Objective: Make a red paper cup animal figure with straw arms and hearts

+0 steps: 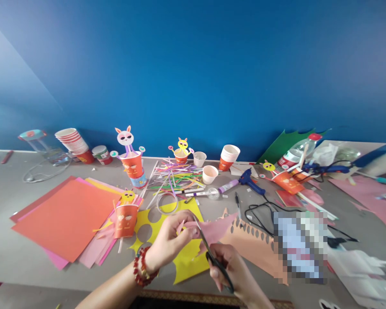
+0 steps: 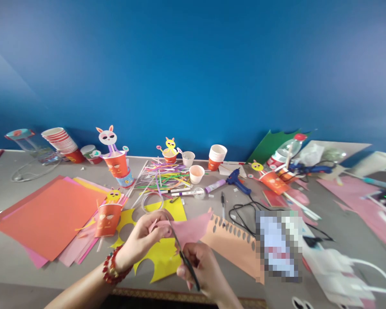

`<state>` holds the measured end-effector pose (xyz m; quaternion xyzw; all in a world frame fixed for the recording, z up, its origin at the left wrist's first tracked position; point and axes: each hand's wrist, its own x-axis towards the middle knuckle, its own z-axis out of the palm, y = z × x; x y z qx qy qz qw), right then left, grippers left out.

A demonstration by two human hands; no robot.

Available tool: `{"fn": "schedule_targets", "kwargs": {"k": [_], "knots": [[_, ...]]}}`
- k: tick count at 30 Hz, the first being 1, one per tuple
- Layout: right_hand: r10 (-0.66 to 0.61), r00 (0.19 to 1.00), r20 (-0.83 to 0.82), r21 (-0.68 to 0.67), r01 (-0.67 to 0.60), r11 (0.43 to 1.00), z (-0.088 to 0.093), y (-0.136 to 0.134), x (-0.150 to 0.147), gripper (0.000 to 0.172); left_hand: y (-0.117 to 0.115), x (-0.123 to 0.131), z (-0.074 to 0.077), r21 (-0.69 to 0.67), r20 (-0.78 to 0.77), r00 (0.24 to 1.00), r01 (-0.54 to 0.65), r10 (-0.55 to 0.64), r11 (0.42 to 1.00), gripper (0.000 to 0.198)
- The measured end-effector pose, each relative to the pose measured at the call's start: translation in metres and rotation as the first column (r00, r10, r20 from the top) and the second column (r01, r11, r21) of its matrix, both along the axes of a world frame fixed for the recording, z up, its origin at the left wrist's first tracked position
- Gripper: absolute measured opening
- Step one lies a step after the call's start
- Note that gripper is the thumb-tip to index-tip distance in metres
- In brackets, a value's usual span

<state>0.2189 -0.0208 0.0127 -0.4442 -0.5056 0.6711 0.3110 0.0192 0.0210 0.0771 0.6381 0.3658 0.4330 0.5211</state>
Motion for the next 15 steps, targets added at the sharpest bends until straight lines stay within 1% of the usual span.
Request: {"fn": "schedule_targets", "kwargs": {"k": [4,9,15], "knots": [[0.007,1.0,0.006,0.02,-0.008,1.0,-0.0013,0.0001,0.0,0.056,0.0007,0.0002,0.0006,0.01,-0.005,1.0,-0.018,0.019,1.0,0.024],[-0.002,1.0,0.012,0.015,0.002,1.0,-0.0023,-0.0002,-0.0001,0.059,0.0011,0.0005,0.0014,0.016,-0.001,1.0,-0.011,0.011,1.0,0.024],[0.008,1.0,-0.001,0.057,-0.008,0.998,0.0031,0.0,-0.0004,0.062,0.0028,0.001,0.0041,0.035,0.004,1.0,-0.011,0.011,0.999,0.023]]}}
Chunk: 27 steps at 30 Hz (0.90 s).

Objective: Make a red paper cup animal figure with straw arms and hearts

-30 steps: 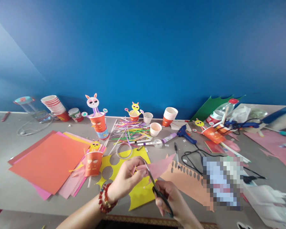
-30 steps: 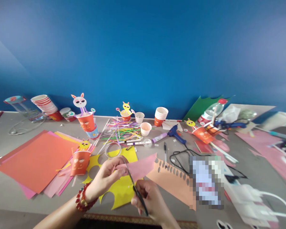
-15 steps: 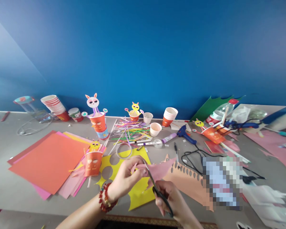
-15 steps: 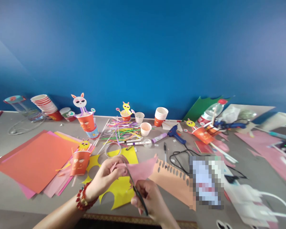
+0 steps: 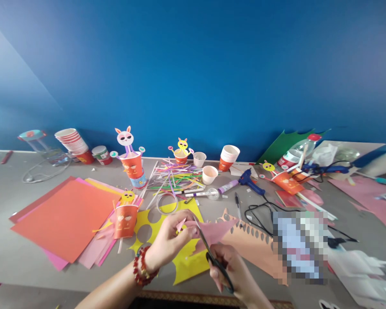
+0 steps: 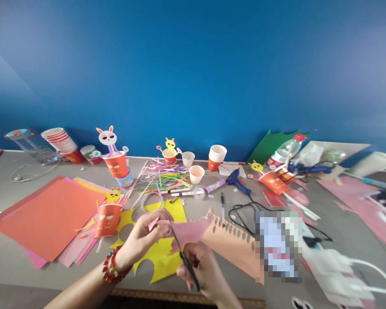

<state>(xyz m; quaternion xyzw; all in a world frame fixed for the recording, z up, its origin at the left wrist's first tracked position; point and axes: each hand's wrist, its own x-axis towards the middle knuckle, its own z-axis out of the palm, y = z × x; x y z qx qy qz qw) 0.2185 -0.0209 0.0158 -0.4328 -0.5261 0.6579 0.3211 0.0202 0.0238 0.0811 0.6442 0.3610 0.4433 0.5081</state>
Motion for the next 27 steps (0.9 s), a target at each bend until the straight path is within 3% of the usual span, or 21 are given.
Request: {"fn": "schedule_targets", "kwargs": {"k": [18,27], "knots": [[-0.021,1.0,0.018,-0.027,0.022,0.999,-0.008,-0.002,0.002,0.069,-0.001,0.001,0.002,0.017,0.047,0.999,-0.006,0.005,1.0,0.024],[0.005,1.0,-0.009,-0.013,-0.005,1.0,-0.004,-0.003,0.001,0.067,-0.003,0.0,-0.007,0.006,0.074,0.997,0.013,-0.013,1.0,0.026]]}}
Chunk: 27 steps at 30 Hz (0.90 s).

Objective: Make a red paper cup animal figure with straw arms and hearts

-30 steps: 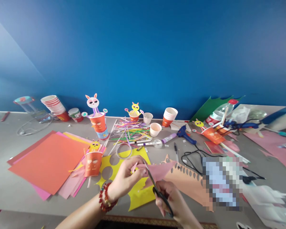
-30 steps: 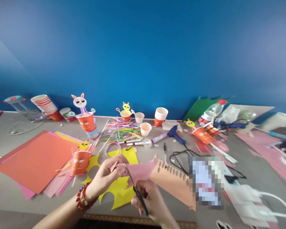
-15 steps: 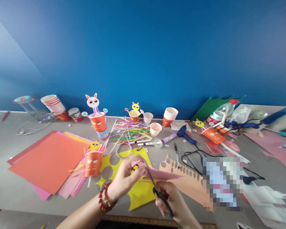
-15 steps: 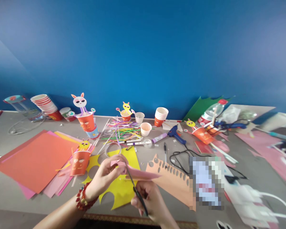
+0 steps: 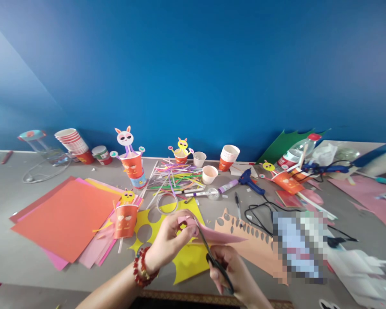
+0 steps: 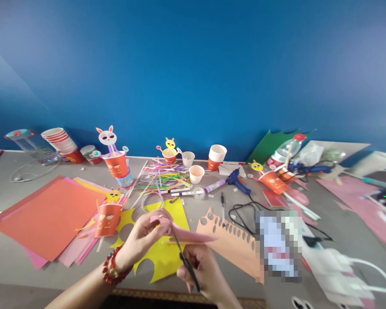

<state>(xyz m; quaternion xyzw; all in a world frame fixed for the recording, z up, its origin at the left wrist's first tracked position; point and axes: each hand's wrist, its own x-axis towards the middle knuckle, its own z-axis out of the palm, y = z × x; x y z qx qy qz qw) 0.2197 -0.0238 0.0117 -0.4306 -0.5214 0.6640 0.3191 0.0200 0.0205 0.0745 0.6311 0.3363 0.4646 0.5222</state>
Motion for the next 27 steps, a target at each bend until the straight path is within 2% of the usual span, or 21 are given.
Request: {"fn": "schedule_targets", "kwargs": {"k": [7,27], "knots": [[0.069,0.997,-0.037,0.044,-0.068,0.997,0.006,0.003,-0.001,0.065,0.001,0.0,0.0,-0.042,-0.07,0.997,0.023,-0.026,0.999,0.024],[-0.004,1.0,0.023,-0.026,0.005,1.0,-0.004,0.003,0.0,0.061,0.004,-0.003,0.009,0.021,-0.103,0.994,0.025,-0.023,0.999,0.024]]}}
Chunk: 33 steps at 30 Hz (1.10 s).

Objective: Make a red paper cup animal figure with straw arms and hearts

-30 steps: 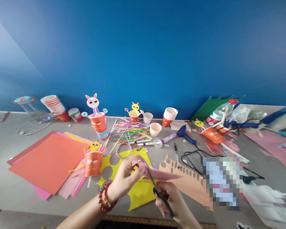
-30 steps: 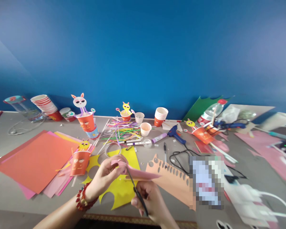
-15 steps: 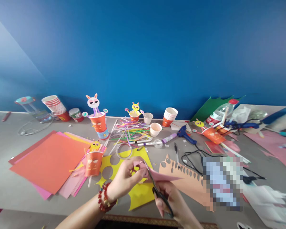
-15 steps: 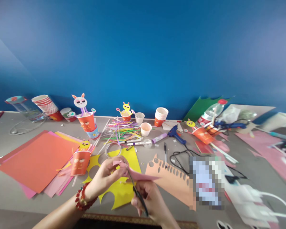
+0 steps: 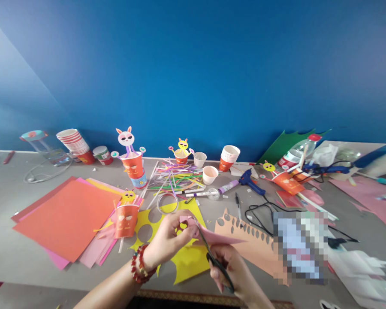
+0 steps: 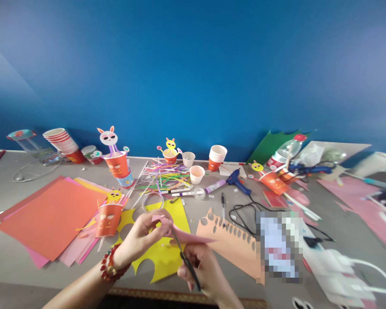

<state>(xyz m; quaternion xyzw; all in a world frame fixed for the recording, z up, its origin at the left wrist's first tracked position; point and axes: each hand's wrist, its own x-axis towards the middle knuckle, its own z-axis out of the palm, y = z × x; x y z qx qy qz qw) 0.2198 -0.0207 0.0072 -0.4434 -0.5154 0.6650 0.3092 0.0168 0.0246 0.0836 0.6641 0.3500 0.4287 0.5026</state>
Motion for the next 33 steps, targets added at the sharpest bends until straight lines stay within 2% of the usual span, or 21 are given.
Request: {"fn": "schedule_targets", "kwargs": {"k": [5,10,14,17,21,24,28,33], "knots": [[0.025,0.999,-0.042,0.033,-0.024,0.999,0.001,0.0,-0.001,0.061,0.0,-0.001,0.003,0.004,-0.014,1.0,0.009,-0.009,1.0,0.026],[0.02,1.0,0.014,0.021,-0.02,1.0,0.003,0.002,-0.001,0.065,0.002,-0.003,0.004,-0.008,-0.014,1.0,0.018,-0.018,1.0,0.025],[-0.016,1.0,0.006,0.05,0.016,0.999,0.004,0.001,-0.003,0.067,-0.002,0.001,-0.002,-0.055,0.112,0.994,0.014,-0.008,0.998,0.023],[-0.053,0.999,-0.006,0.085,0.054,0.995,0.005,0.0,-0.008,0.068,-0.01,0.008,-0.011,-0.083,0.203,0.978,-0.037,0.053,0.996,0.019],[-0.047,0.999,-0.019,0.108,0.049,0.993,0.008,-0.002,-0.013,0.069,-0.017,0.017,-0.02,-0.104,0.279,0.946,-0.139,0.163,0.985,0.024],[0.007,0.999,-0.041,0.13,-0.001,0.991,0.014,-0.002,-0.013,0.067,-0.016,0.015,-0.019,-0.07,0.235,0.958,-0.151,0.163,0.986,0.027],[0.068,0.99,-0.122,0.132,-0.052,0.99,0.025,-0.002,-0.011,0.065,-0.011,0.009,-0.011,0.025,0.093,0.988,-0.13,0.127,0.991,0.029],[0.077,0.984,-0.158,0.132,-0.056,0.99,0.033,0.0,-0.013,0.066,-0.011,0.008,-0.008,0.03,0.022,0.998,-0.063,0.062,0.998,0.028]]}}
